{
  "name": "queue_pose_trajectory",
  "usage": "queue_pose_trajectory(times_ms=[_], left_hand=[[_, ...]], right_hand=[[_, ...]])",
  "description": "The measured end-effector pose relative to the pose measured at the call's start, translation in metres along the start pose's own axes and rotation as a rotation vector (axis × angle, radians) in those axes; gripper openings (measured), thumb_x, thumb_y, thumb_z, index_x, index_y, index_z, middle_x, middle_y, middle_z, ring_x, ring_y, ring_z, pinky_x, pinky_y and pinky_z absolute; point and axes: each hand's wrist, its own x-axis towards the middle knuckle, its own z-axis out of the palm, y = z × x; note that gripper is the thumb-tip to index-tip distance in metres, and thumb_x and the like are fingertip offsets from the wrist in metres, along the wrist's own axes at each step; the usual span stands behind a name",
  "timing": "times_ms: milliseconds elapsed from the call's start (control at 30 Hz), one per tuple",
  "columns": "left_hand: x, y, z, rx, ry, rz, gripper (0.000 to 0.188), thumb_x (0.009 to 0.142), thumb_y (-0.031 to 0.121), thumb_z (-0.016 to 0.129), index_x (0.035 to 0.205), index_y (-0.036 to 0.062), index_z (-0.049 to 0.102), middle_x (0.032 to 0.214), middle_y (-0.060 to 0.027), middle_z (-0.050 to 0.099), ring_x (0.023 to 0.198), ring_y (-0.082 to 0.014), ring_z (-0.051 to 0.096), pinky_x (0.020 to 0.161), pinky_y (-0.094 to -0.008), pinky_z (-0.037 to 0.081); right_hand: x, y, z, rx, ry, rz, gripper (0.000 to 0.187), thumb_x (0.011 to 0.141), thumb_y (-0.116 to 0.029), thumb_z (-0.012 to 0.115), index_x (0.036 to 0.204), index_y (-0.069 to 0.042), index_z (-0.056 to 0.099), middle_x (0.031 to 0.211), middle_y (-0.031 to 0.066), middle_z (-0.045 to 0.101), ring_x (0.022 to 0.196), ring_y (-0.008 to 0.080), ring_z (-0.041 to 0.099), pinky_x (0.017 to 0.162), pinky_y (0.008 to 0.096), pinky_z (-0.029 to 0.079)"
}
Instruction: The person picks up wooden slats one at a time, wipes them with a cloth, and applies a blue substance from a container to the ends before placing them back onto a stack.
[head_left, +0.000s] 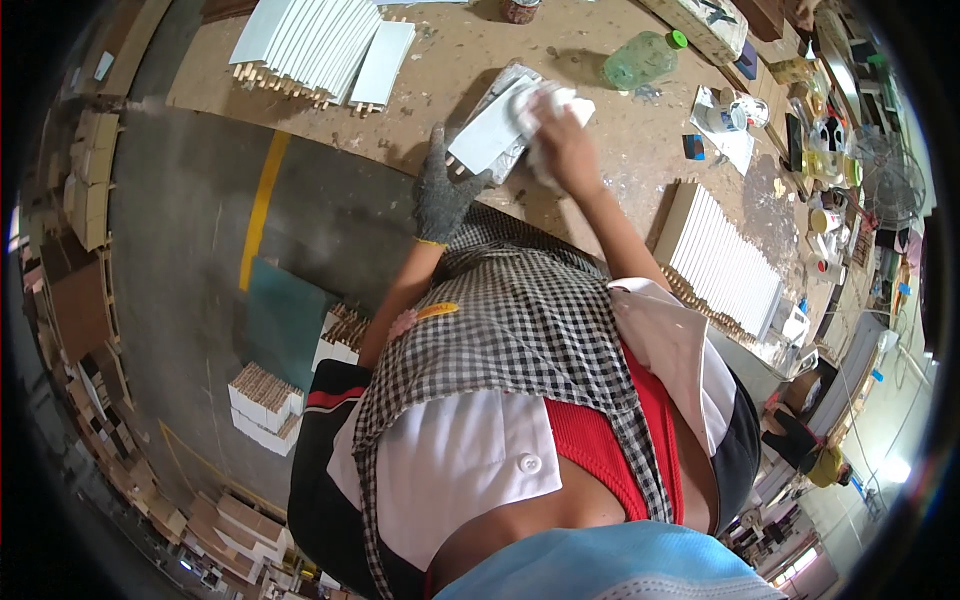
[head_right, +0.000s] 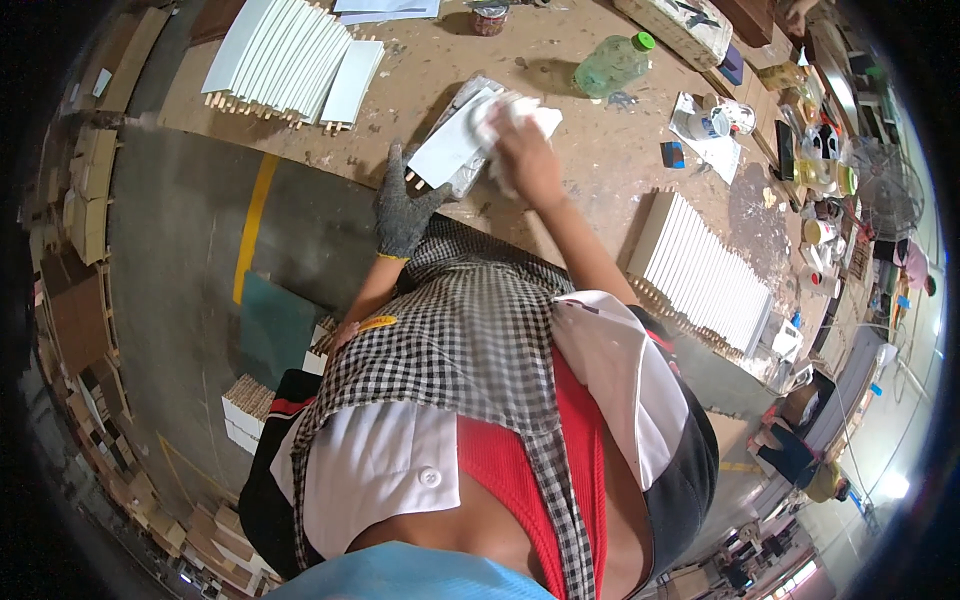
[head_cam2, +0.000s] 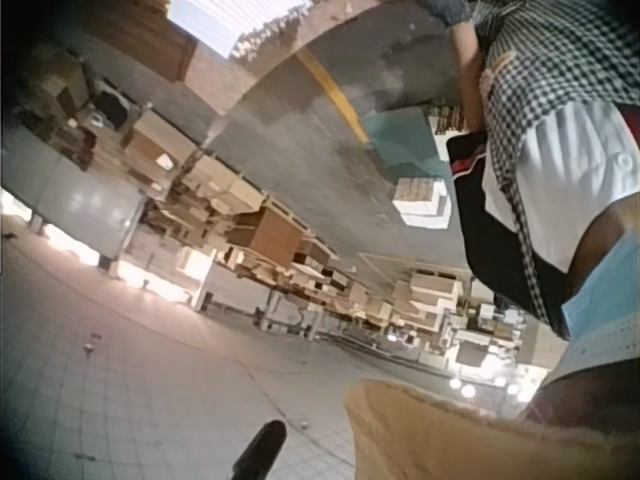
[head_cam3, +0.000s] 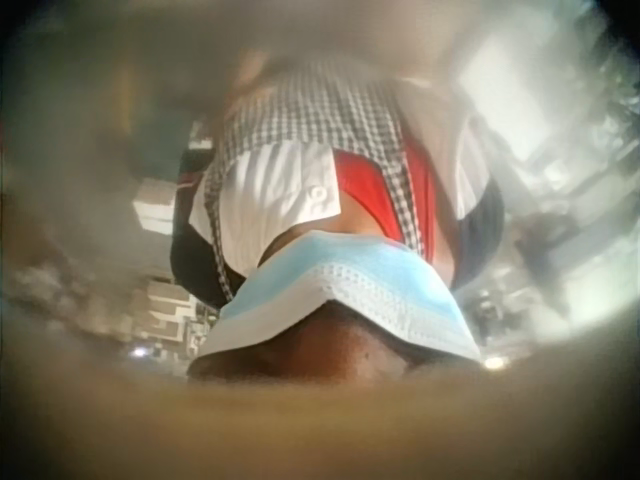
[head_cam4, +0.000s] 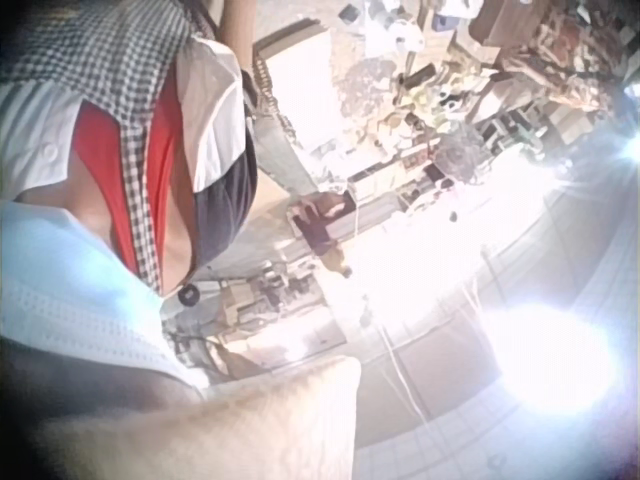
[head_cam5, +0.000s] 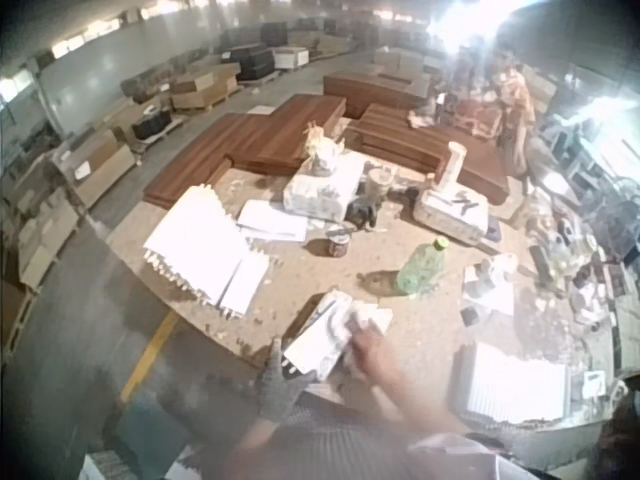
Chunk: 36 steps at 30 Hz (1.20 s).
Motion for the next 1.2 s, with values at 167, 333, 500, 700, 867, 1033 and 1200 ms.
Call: queue_pose_trajectory(times_ms=[167,333,500,700,867,1033,1200], left_hand=[[0.003,-0.007,0.006,-0.063,-0.014,-0.06,0.096,0.076,0.025,0.086,0.151,-0.0025,0.031,0.128,-0.0242,0.061,0.111,-0.0326,0.064,0.091,-0.0389,0.054],[-0.004,-0.014,0.003,0.034,0.001,-0.011,0.093,0.08,0.02,0.085,0.152,-0.003,0.03,0.14,-0.0201,0.054,0.122,-0.0276,0.059,0.099,-0.0361,0.051],[-0.005,-0.006,-0.004,-0.33,-0.071,0.006,0.084,0.082,0.03,0.084,0.146,-0.002,0.041,0.137,-0.0245,0.054,0.123,-0.0347,0.057,0.094,-0.0429,0.052],[-0.016,0.011,0.002,-0.936,-0.021,-0.636,0.032,0.095,0.023,0.07,0.118,0.0005,0.068,0.103,-0.0083,0.07,0.091,-0.0155,0.065,0.077,-0.0304,0.054],[-0.016,-0.008,0.009,-1.054,-0.001,-0.762,0.031,0.092,0.021,0.075,0.11,-0.0031,0.068,0.102,-0.008,0.067,0.092,-0.0185,0.065,0.075,-0.0309,0.055],[0.001,0.044,-0.024,0.085,-0.279,-0.324,0.037,0.089,0.021,0.078,0.114,0.0007,0.06,0.099,-0.0089,0.066,0.089,-0.0165,0.062,0.074,-0.0303,0.055],[0.007,-0.012,-0.027,-1.116,0.09,-1.065,0.054,0.091,0.03,0.074,0.132,0.0022,0.053,0.121,-0.0178,0.061,0.105,-0.0319,0.064,0.075,-0.046,0.062]], right_hand=[[-0.003,-0.073,0.025,0.065,-0.189,-0.193,0.056,0.086,-0.014,0.066,0.141,-0.017,0.055,0.15,0.0159,0.047,0.129,0.0385,0.053,0.117,0.0508,0.033],[0.05,-0.011,0.0,-0.078,-0.19,0.029,0.031,0.087,-0.015,0.061,0.116,-0.007,0.068,0.106,0.019,0.068,0.102,0.0355,0.063,0.098,0.0511,0.046],[0.076,0.068,-0.04,-0.107,0.18,0.455,0.032,0.102,-0.026,0.047,0.096,-0.003,0.068,0.086,0.0196,0.068,0.081,0.0384,0.067,0.07,0.0474,0.052],[0.035,-0.09,-0.039,0.384,0.188,-0.229,0.007,0.089,-0.016,0.066,0.09,-0.01,0.07,0.084,0.0096,0.065,0.085,0.0282,0.062,0.086,0.0426,0.048],[0.056,-0.045,-0.005,0.044,0.176,-0.273,0.024,0.097,-0.03,0.056,0.105,-0.009,0.067,0.112,0.0084,0.063,0.121,0.0291,0.054,0.116,0.0527,0.029],[0.092,0.045,-0.01,0.206,0.443,0.295,0.031,0.101,-0.028,0.052,0.093,-0.002,0.065,0.095,0.022,0.065,0.094,0.0417,0.06,0.08,0.0488,0.046],[0.026,0.078,-0.09,0.358,-0.233,0.54,0.05,0.096,-0.058,0.055,0.123,-0.018,0.07,0.11,0.0151,0.072,0.102,0.0379,0.066,0.089,0.0403,0.052]])
